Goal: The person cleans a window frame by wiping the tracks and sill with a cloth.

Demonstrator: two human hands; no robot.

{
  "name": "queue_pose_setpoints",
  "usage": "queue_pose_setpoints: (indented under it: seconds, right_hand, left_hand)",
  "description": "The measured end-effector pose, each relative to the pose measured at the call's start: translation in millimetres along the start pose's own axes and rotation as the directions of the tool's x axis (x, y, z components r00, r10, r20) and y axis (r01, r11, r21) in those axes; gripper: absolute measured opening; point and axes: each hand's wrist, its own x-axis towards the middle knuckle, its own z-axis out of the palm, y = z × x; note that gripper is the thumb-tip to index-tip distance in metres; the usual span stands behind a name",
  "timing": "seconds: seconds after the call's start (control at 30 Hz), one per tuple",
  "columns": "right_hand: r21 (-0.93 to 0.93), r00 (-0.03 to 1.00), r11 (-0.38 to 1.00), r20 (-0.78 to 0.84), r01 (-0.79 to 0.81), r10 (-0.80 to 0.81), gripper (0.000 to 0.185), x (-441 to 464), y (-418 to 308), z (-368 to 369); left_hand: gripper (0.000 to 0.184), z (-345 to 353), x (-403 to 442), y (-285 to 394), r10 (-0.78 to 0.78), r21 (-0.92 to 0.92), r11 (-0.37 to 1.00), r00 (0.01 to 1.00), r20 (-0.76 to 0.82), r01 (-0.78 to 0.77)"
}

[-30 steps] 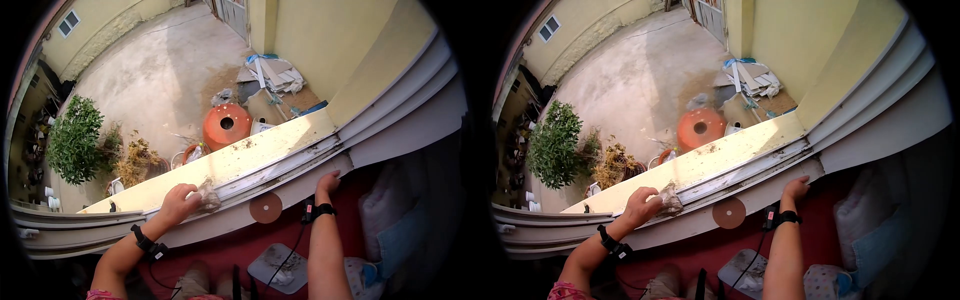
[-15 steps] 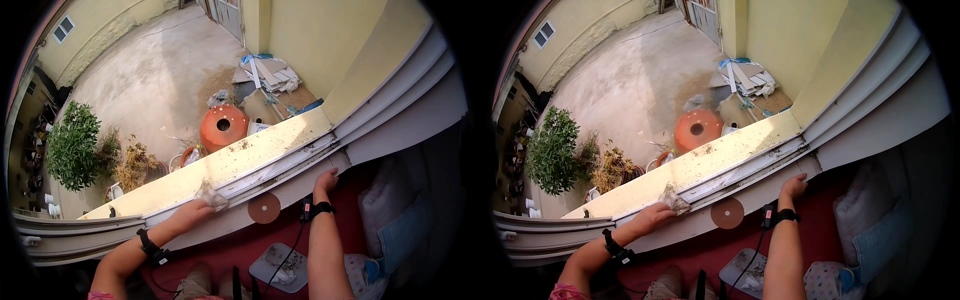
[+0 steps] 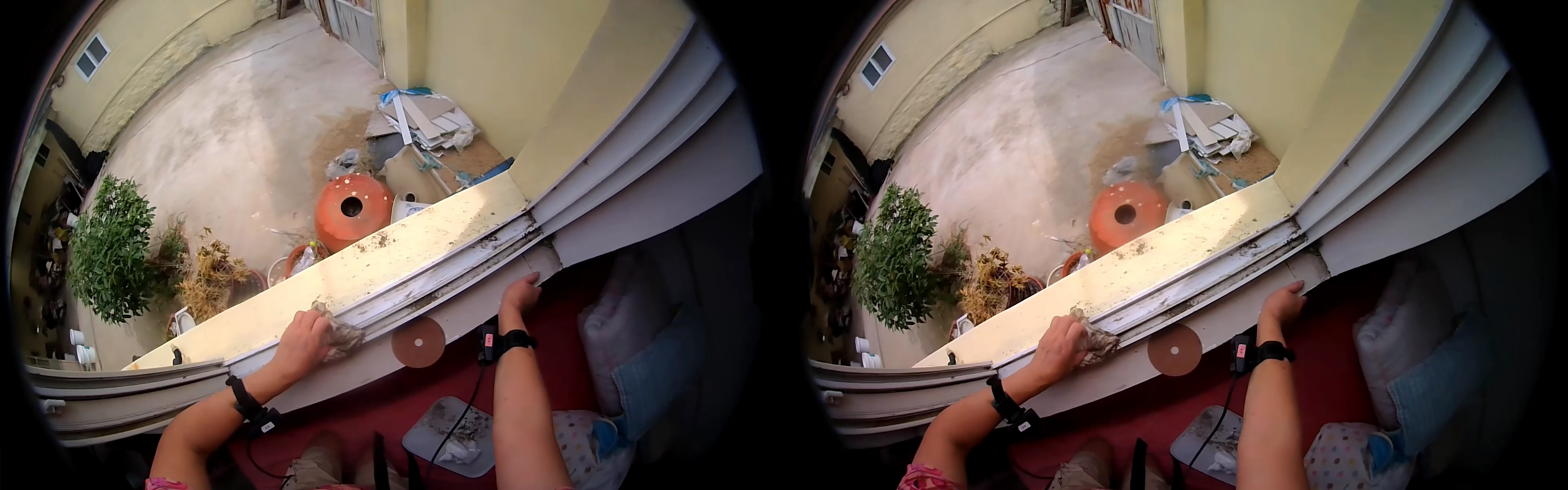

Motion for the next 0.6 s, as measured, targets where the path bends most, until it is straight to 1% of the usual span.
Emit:
queue_pose_setpoints:
  seconds: [0.03,0.1,0.13,0.2,0.23,0.3,0.37,0.43,0.5,0.53,0.6]
  right_hand:
    - [0.002,1.0,1.0,0.005,0.008,-0.008,0.062,0,1,0]
    - [0.005,1.0,1.0,-0.002,0.009,-0.009,0.062,0,1,1]
    - [0.008,1.0,1.0,-0.002,0.011,-0.011,0.062,0,1,1]
    - [0.023,1.0,1.0,0.002,-0.002,0.002,0.062,-2,-2,-1]
    - [0.037,1.0,0.999,0.009,-0.016,0.015,0.061,-5,-4,-3]
    - [0.017,0.999,0.999,0.031,-0.036,0.036,0.061,-12,-11,-11]
    - [0.005,0.997,0.998,0.046,-0.058,0.058,0.061,-12,-12,-12]
    - [-0.002,1.0,1.0,-0.003,-0.014,0.014,0.06,-9,-7,-7]
    - [-0.001,0.999,0.999,0.017,-0.037,0.037,0.06,-7,-5,-7]
    - [0.0,0.998,0.999,0.037,-0.047,0.046,0.06,-7,-8,-7]
    - [-0.004,0.999,1.0,0.029,-0.031,0.031,0.059,-7,-9,-6]
  left_hand:
    - [0.044,1,2,0,0.005,-0.002,1.0,1.0,0.002,-0.005]
    - [0.034,2,12,3,0.031,-0.113,0.993,0.999,0.02,-0.029]
    - [0.034,3,17,4,0.039,-0.113,0.993,0.999,0.022,-0.036]
    - [0.026,8,26,4,0.125,-0.018,0.992,0.987,0.102,-0.124]
    - [0.026,8,32,5,0.13,-0.015,0.991,0.986,0.107,-0.13]
    - [0.017,11,43,13,0.165,-0.019,0.986,0.981,0.104,-0.164]
    - [0.015,20,52,20,0.152,-0.028,0.988,0.979,0.137,-0.15]
    - [0.014,26,57,22,0.14,-0.035,0.99,0.975,0.171,-0.136]
    - [0.013,27,61,22,0.129,-0.038,0.992,0.965,0.228,-0.123]
    - [0.013,30,67,25,0.136,-0.034,0.991,0.964,0.228,-0.131]
    - [0.012,42,86,39,0.166,-0.07,0.985,0.978,0.125,-0.158]
